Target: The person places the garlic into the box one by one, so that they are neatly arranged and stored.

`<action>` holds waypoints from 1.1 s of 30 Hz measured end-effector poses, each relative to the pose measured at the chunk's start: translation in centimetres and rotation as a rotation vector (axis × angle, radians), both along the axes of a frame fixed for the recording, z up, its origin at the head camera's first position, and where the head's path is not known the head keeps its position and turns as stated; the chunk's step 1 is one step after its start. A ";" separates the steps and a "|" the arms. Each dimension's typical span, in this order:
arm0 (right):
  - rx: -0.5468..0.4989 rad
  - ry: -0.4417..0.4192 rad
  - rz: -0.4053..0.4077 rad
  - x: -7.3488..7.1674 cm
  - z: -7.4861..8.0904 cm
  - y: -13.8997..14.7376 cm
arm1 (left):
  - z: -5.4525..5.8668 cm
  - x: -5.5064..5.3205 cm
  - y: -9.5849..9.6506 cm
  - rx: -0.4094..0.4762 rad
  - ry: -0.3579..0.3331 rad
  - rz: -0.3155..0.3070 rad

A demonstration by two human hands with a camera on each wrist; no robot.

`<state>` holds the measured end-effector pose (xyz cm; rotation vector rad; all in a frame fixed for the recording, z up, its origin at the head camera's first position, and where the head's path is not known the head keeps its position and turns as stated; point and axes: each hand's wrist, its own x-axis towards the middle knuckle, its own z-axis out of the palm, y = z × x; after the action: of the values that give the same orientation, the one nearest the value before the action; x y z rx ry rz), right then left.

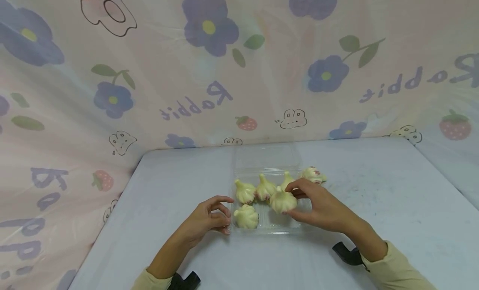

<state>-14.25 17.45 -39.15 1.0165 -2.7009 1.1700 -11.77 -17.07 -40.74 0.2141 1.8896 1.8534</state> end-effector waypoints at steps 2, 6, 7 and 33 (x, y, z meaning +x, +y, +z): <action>0.001 0.009 0.003 0.1 -0.1 -0.2 | 0.0 0.0 0.0 0.001 0.000 0.002; 0.014 0.041 0.002 0.2 -0.3 -0.6 | -0.1 -0.1 0.0 -0.001 0.001 0.002; 0.021 0.054 -0.001 0.3 -0.3 -0.7 | -0.1 -0.1 0.0 -0.003 0.002 0.001; 0.151 0.018 0.016 0.1 -1.4 -2.8 | -0.1 -0.1 -0.1 -0.003 0.009 -0.007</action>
<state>-14.18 14.67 -40.53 1.0630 -2.8076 0.9660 -11.83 -17.15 -40.85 0.2284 1.8948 1.8479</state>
